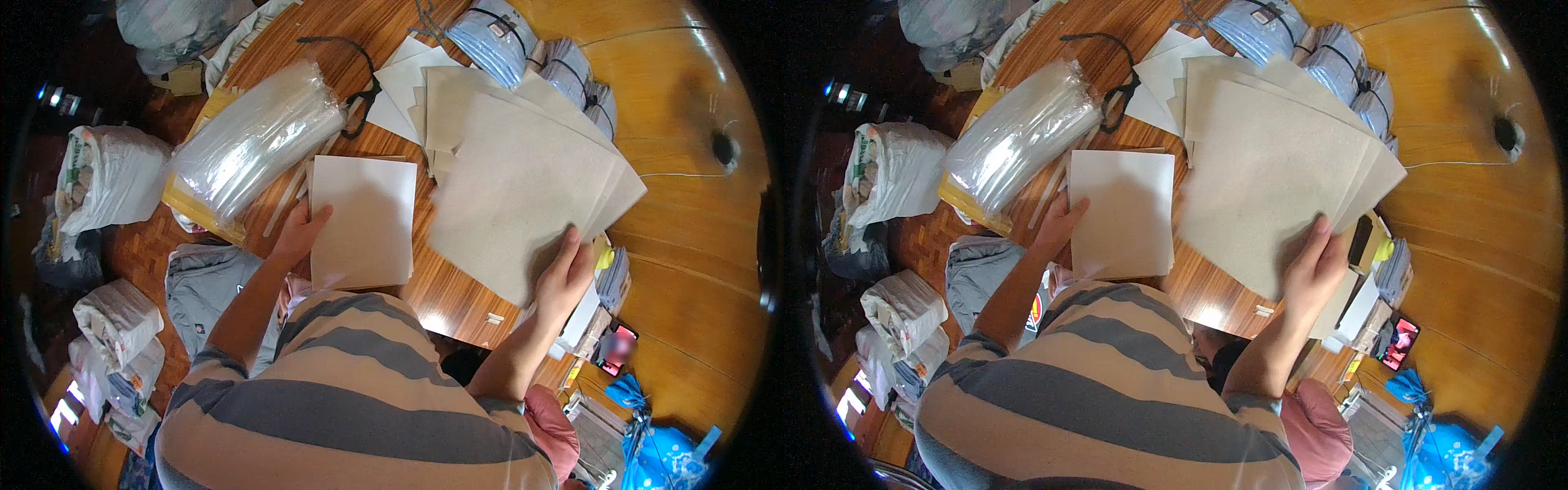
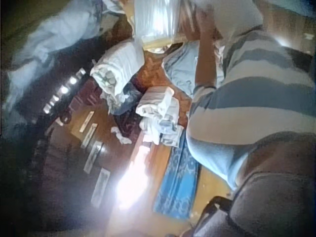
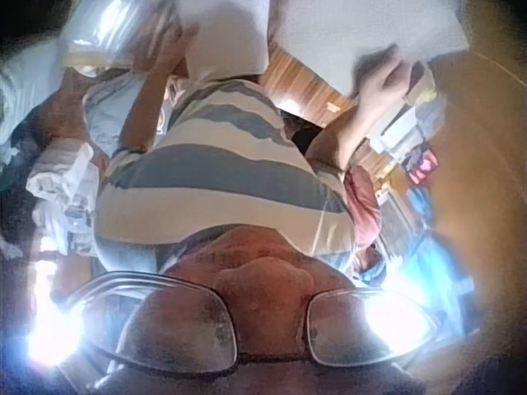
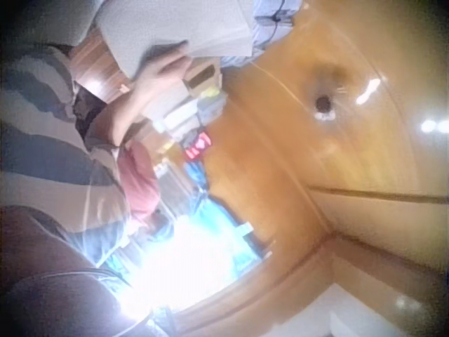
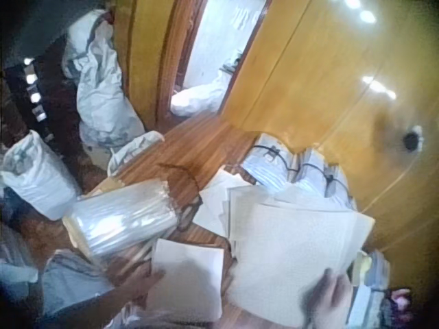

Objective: The person sorts through a stack of white paper-like inserts or fabric pieces on a wooden table, aligns them into a neat pile, and places them into a clear plastic bag using shears to trim the packaging; then the person moves to a floor area to sort through folded grey garments.

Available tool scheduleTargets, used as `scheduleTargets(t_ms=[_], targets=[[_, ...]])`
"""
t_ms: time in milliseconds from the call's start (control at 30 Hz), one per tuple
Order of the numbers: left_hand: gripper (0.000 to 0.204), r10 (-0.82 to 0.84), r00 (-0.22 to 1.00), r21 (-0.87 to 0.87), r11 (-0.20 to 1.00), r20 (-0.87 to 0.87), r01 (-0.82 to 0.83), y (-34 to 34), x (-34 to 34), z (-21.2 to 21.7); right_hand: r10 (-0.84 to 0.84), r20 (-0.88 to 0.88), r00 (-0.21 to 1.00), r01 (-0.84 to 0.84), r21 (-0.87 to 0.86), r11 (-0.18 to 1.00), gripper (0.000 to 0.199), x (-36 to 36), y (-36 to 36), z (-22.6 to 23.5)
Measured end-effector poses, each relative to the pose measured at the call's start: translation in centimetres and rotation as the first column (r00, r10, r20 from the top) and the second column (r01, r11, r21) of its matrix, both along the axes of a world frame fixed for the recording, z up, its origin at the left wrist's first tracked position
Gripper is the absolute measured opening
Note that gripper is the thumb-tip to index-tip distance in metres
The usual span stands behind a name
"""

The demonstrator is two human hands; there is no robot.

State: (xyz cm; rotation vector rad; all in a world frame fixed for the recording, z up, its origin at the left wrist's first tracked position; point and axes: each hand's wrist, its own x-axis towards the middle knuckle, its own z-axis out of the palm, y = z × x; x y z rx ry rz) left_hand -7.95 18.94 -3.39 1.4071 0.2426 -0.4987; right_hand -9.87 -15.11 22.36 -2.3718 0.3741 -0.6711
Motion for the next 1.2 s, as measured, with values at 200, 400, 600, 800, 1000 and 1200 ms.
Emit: scheduleTargets(t_ms=[200,400,600,800,1000,1200], targets=[[0.068,0.109,0.977,-0.682,0.701,-0.185,-0.208,-0.2,-1.3,-1.3,0.293,-0.656,0.696,-0.562,-0.242,0.791,0.039,-1.9,15.0,-5.6],[0.071,0.043,0.998,0.051,0.998,0.038,-0.045,-1.2,0.3,1.7,0.395,-0.619,0.679,-0.452,0.072,0.889,0.067,-0.6,12.0,-12.4],[0.069,0.007,0.945,-0.075,0.997,0.326,0.019,-2.6,-0.6,6.3,0.387,-0.285,0.877,-0.072,0.717,0.693,0.092,-2.0,4.1,-14.9],[0.073,-0.199,0.854,-0.328,0.862,0.481,0.386,-2.8,1.2,11.6,0.487,0.110,0.866,-0.490,0.376,0.786,0.048,-6.1,2.9,-13.5],[0.074,-0.338,0.843,-0.088,0.909,0.419,0.408,-3.8,3.1,5.3,0.365,0.182,0.913,-0.375,0.729,0.573,0.041,-6.3,2.5,-18.9],[0.062,-0.301,0.876,0.083,0.953,0.377,0.292,-5.7,1.8,5.8,0.144,-0.085,0.986,-0.021,0.793,0.609,0.038,-3.2,4.7,-16.3]])
